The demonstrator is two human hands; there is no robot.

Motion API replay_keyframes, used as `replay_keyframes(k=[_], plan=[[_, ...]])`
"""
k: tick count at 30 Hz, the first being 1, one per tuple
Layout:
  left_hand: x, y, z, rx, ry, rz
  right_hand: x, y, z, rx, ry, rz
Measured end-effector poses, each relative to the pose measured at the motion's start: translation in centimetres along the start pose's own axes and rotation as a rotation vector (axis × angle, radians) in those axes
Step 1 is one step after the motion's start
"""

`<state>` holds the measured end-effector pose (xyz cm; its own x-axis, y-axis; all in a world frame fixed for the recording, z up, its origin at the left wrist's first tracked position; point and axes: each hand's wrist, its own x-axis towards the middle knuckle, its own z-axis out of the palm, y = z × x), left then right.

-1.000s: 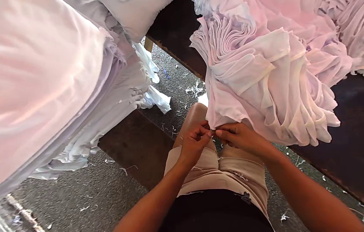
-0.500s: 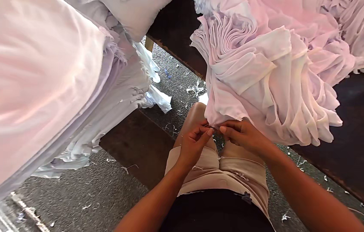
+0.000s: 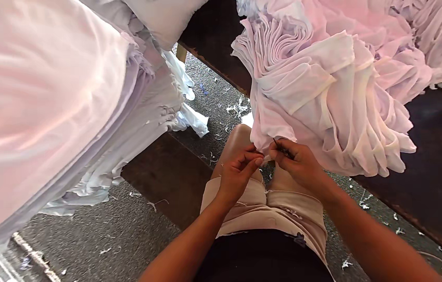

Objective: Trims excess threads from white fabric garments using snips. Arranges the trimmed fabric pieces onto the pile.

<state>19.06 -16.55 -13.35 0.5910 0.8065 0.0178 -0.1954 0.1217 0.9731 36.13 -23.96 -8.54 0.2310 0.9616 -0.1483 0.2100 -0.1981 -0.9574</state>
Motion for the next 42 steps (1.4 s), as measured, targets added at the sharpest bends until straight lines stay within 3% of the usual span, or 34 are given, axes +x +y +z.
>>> replay_keyframes(k=[4, 12, 32, 42], plan=[[0.0, 0.4, 0.1, 0.02, -0.02, 0.014, -0.5, -0.2, -1.6, -0.115, -0.235, -0.048], [0.2, 0.5, 0.3, 0.063, -0.038, 0.091, -1.3, -0.3, -1.4, -0.412, -0.119, -0.223], [0.5, 0.4, 0.0, 0.122, -0.061, 0.128, -0.9, 0.2, -2.1, -0.298, -0.158, -0.234], [0.4, 0.3, 0.2, 0.123, -0.055, 0.175, -1.2, 0.2, -1.8, -0.373, -0.111, -0.265]])
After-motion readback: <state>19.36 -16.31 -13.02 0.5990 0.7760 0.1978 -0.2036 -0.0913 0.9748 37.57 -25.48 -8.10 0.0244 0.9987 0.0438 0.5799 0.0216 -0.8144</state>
